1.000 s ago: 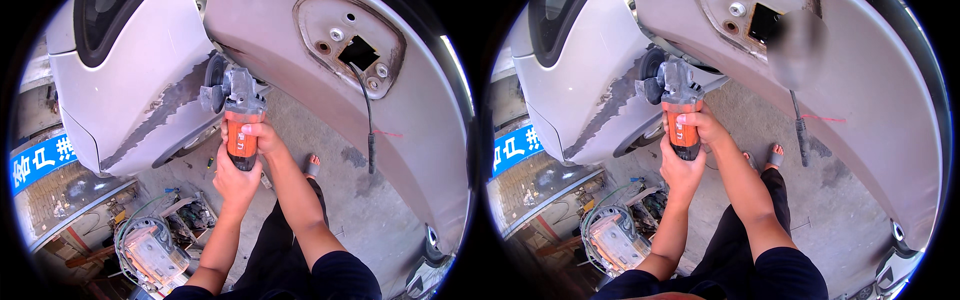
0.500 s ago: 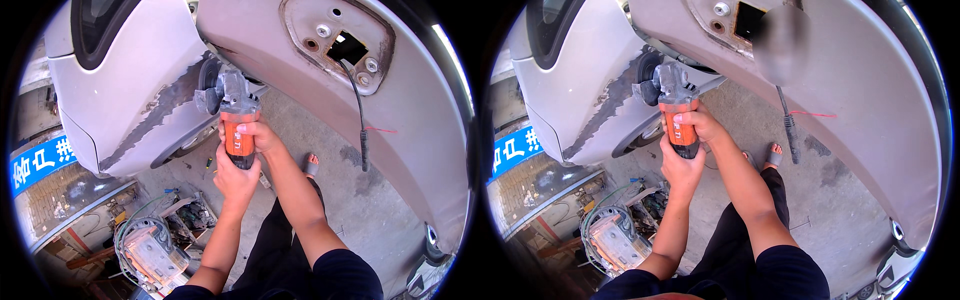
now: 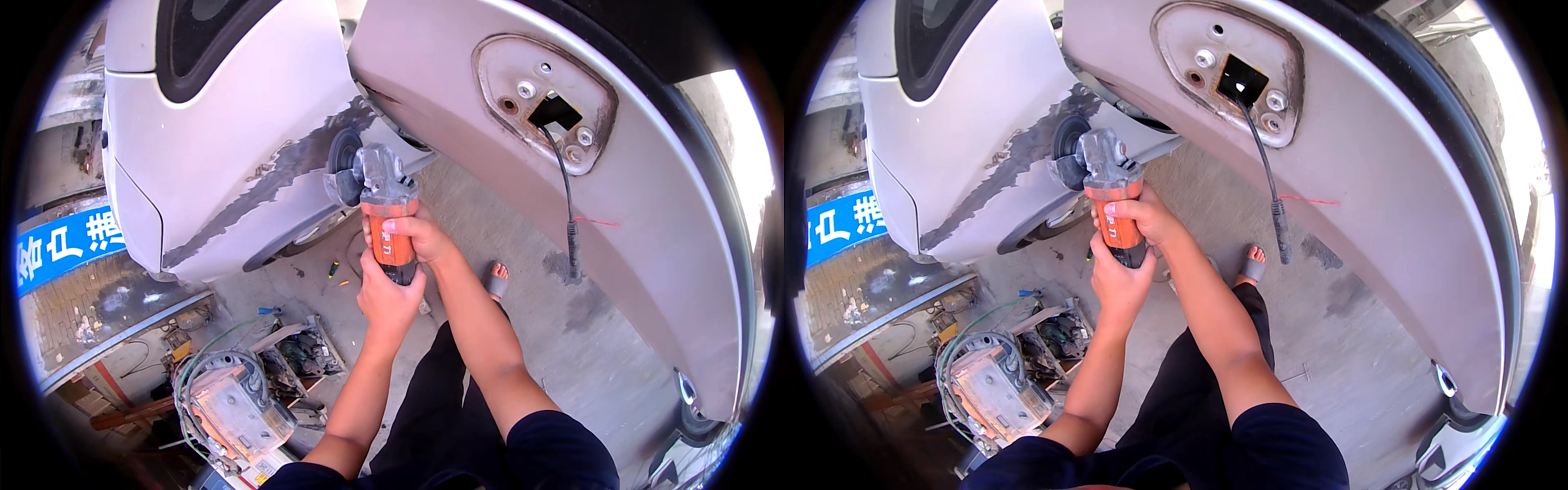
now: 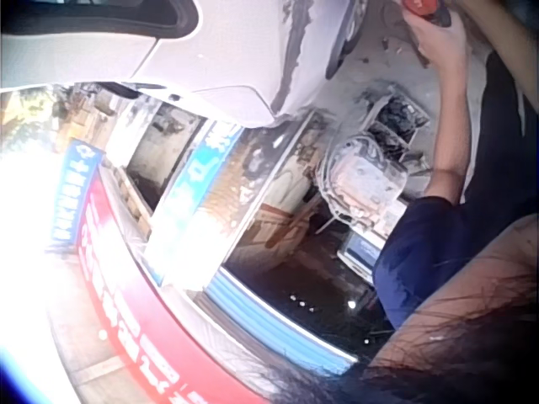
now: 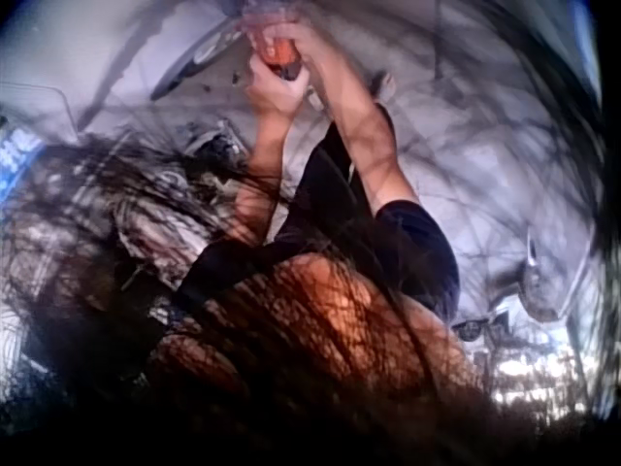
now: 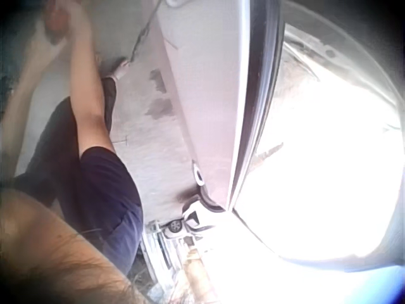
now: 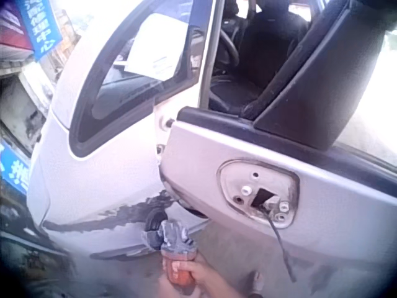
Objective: The person uses a screwdriver to pry and remove a trim piece from the side of a white car. They then use an angle grinder to grind down a damaged area on the car's body panel, creating sparks as they work.
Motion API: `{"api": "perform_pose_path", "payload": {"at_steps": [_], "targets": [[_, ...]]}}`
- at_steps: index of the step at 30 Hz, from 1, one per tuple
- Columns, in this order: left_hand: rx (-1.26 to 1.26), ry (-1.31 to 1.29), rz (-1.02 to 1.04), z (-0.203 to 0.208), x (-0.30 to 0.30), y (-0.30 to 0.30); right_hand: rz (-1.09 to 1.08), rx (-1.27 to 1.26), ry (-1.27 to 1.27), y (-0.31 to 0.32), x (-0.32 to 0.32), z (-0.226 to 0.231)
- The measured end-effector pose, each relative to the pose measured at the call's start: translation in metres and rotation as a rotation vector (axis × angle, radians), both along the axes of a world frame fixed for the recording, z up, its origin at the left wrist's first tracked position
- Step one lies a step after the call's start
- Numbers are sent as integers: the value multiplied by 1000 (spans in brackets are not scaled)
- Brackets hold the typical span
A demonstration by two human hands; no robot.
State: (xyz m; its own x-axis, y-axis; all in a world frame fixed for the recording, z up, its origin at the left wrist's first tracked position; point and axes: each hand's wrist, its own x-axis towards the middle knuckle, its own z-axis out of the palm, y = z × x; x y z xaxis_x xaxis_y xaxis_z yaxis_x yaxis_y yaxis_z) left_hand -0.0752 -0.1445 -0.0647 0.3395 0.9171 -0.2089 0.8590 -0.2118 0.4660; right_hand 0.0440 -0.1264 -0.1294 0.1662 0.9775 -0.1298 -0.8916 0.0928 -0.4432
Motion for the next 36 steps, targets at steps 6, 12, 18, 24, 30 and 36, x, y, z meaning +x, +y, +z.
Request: {"api": "perform_pose_path", "payload": {"at_steps": [6, 12, 18, 24, 30, 36], "targets": [[-122, -235, -23, -7, -3, -1, -151, -185, -244, -14, -3, 28], [-329, -426, -11, -5, 7, 7, -171, -405, -603, -19, 3, 53], [-319, -551, -100, -12, -3, 14, -245, -464, -660, -20, -5, 58], [-394, -564, -149, -3, -11, 35, -367, -458, -656, -8, -15, 56], [-456, -554, -177, -1, -19, 53, -432, -437, -637, -1, -21, 58], [-449, -500, -182, 6, -20, 61, -426, -420, -574, 4, -23, 59]]}}
